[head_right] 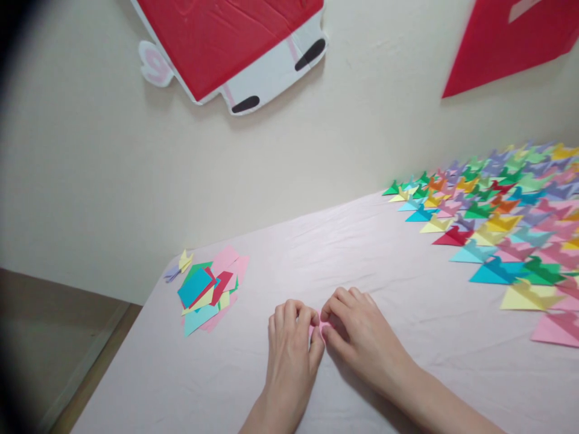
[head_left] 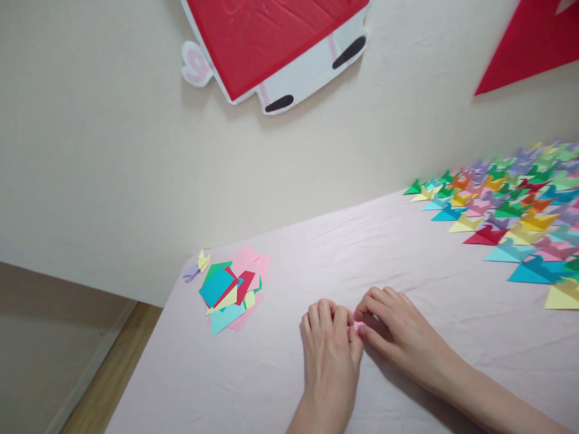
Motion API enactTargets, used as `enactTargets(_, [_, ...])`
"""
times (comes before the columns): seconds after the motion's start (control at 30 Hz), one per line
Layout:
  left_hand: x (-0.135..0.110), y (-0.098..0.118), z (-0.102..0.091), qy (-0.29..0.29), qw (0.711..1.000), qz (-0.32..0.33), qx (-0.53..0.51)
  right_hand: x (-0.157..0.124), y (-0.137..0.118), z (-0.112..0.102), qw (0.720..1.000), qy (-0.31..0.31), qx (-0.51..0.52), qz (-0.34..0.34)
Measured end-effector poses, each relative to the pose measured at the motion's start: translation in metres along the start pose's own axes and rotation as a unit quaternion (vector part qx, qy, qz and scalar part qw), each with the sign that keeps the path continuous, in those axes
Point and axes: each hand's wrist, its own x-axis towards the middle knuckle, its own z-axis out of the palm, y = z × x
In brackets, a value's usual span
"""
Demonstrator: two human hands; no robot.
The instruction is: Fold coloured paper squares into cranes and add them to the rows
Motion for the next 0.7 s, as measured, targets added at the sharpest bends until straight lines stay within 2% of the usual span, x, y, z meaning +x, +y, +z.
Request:
enactTargets(0.3, [-0.0036,0.0059,-0.0065,0.003,0.998,-0.035,-0.061,0.0,-0.0017,0.0016,0.999,0.004,-0.041,-0.003])
enactTargets(0.7, [-0.0083,0.01,-0.002,0.056,0.995,-0.058,-0.064,0.0005,0.0053,-0.0004,0.999,0.008,-0.011,-0.031])
